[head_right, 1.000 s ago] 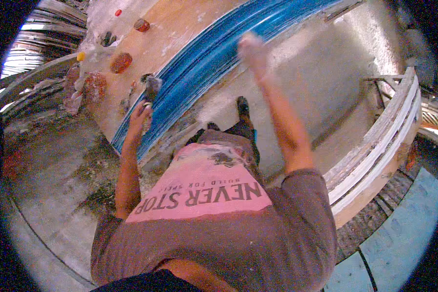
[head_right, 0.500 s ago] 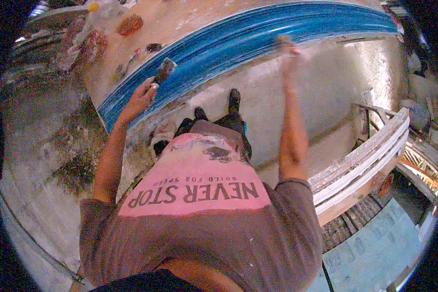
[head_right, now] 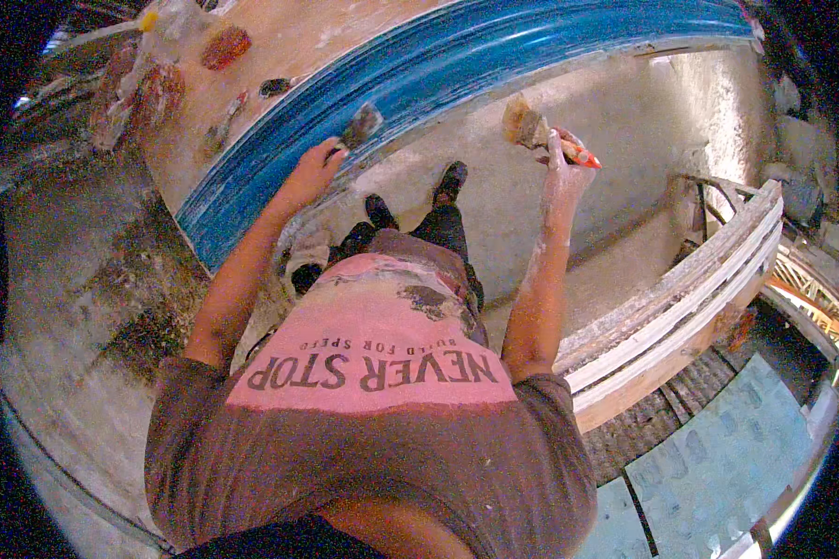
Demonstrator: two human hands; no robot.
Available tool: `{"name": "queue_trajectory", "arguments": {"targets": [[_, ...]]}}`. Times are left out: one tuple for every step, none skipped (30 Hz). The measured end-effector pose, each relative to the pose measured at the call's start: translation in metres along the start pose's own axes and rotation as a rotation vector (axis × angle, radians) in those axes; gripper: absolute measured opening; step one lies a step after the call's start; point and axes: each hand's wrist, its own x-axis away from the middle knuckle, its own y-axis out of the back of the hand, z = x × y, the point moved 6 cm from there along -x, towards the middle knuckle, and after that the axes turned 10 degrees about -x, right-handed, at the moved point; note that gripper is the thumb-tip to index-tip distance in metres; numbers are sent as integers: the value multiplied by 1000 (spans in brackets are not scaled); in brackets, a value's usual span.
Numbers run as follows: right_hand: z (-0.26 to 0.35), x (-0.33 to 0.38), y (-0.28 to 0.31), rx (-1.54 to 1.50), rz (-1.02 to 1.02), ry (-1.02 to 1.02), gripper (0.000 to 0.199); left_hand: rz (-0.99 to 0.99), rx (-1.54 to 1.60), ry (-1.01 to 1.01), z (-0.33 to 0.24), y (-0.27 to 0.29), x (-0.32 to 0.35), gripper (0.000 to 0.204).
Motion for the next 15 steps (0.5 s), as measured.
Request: {"name": "queue_trajectory", "arguments": {"targets": [[-1,1,5,-9,-14,-11,27,-18,-18,21,6,5,12,43],[-1,-1,11,-17,-27,-22,27,-36,-35,41,9,7,15,43],[-3,-3,18,-25,-40,-32,27,30,-15,41,7,1,11,43],[-6,-7,26,-32,-49,-38,27,87,3,39,0,0,2,43],[-12,-12,32,-40,-51,-47,27,142,22,44,-10,1,-7,44],[-19,-17,37,-47,-53,-55,27,84,7,38,-27,-2,-23,43],[-20,-23,36,-56,-50,-63,27,24,-4,39,-50,-8,-42,42],[-20,-28,31,-64,-34,-76,27,13,5,19,-67,-19,-63,41],[-20,-32,27,-68,-20,-90,27,4,17,-1,-75,-25,-78,41],[-20,-37,29,-63,-18,-84,27,56,10,-25,-78,-24,-82,40],[-22,-39,28,-63,-9,-83,28,106,-1,-39,-79,-19,-82,40],[-24,-42,28,-63,2,-83,28,155,-11,-51,-77,-15,-79,40],[-29,-43,29,-47,18,-97,28,131,-24,-104,-61,-3,-59,40],[-33,-46,33,-32,30,-112,28,112,-39,-160,-34,13,-26,40],[-36,-47,36,-19,39,-125,29,125,-138,-162,-1,30,8,39]]}}
